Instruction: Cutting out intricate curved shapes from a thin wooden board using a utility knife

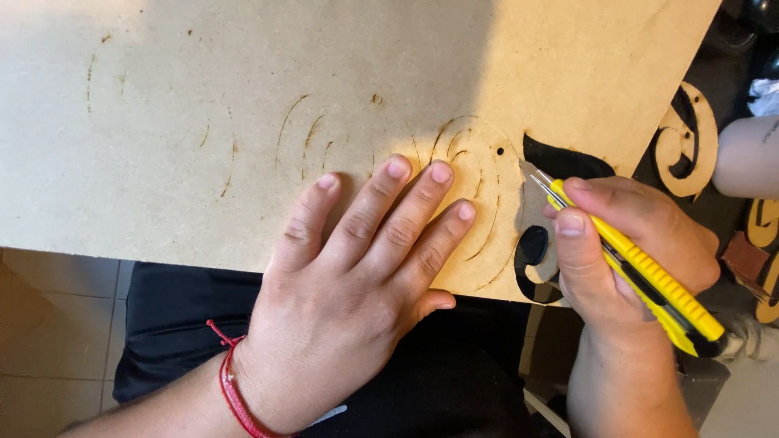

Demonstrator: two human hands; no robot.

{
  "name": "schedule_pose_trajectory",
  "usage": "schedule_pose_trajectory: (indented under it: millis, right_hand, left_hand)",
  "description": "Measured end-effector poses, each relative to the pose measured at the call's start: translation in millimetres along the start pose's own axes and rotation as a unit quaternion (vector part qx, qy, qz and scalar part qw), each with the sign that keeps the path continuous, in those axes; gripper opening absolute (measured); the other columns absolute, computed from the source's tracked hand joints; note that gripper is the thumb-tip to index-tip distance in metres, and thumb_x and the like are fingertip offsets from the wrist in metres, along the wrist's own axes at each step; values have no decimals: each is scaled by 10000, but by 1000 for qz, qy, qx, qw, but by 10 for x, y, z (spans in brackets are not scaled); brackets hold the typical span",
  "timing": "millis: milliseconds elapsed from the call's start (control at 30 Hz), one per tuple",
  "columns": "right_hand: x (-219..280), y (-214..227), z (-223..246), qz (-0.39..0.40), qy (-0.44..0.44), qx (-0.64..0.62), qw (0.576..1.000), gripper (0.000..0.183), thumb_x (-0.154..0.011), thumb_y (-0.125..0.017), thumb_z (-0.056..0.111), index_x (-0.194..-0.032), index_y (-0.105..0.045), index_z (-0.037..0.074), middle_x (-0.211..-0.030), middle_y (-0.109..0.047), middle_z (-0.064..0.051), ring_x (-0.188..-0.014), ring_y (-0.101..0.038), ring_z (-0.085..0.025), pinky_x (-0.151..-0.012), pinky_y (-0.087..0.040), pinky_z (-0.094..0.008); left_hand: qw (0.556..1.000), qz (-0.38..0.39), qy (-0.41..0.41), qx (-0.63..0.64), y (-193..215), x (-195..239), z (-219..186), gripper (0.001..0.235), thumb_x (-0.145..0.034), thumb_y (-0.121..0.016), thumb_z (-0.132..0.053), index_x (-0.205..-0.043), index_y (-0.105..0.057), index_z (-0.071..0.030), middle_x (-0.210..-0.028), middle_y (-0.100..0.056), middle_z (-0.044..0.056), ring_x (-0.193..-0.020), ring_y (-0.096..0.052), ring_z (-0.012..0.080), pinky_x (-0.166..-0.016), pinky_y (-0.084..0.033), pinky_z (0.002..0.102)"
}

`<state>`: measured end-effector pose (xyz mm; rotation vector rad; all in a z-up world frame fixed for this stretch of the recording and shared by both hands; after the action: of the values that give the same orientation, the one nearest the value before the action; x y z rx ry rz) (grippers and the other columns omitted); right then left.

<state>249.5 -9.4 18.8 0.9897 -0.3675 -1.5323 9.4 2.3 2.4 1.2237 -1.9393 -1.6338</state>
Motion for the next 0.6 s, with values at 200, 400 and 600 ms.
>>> schedule_pose_trajectory:
  millis: [200, 400, 600]
  right_hand:
    - [99, -11, 33, -17, -18, -1, 1000, 192, -984, -647, 42, -1077, -610, -120, -1015, -674, -275, -857, -691, -297, -843, -574, -354]
    - [194, -33, 139, -34, -82, 20, 996, 269, -978, -633, 68, -1094, -604, -173, -994, -664, -327, -818, -730, -351, -765, -587, -341]
    - [317, -62, 251, -65, -125, 59, 988, 277, -981, -647, 110, -1064, -604, -150, -989, -679, -299, -835, -745, -343, -716, -562, -308]
  left_hand:
    - [1000, 5, 0, 5, 7, -3, 4, 552, -1103, -279, -497, -1548, -482, -241, -1585, -390, 24, -1459, -331, 239, -1168, -247, 469]
    - [1000, 0, -7, 3, -15, -5, 4, 573, -1112, -229, -491, -1547, -489, -225, -1579, -406, 35, -1452, -347, 247, -1169, -236, 482]
    - [1000, 3, -8, 0, -15, -13, -2, 577, -1110, -235, -500, -1544, -498, -225, -1578, -403, 38, -1452, -341, 251, -1161, -244, 487]
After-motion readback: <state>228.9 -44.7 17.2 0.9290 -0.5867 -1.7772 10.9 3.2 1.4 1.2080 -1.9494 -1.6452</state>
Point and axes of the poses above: each hand's wrist, its own x-axis away from the middle knuckle, its own y-axis out of the back of the hand, z = x × y, the point moved 1 cm from there along -x, towards the middle knuckle
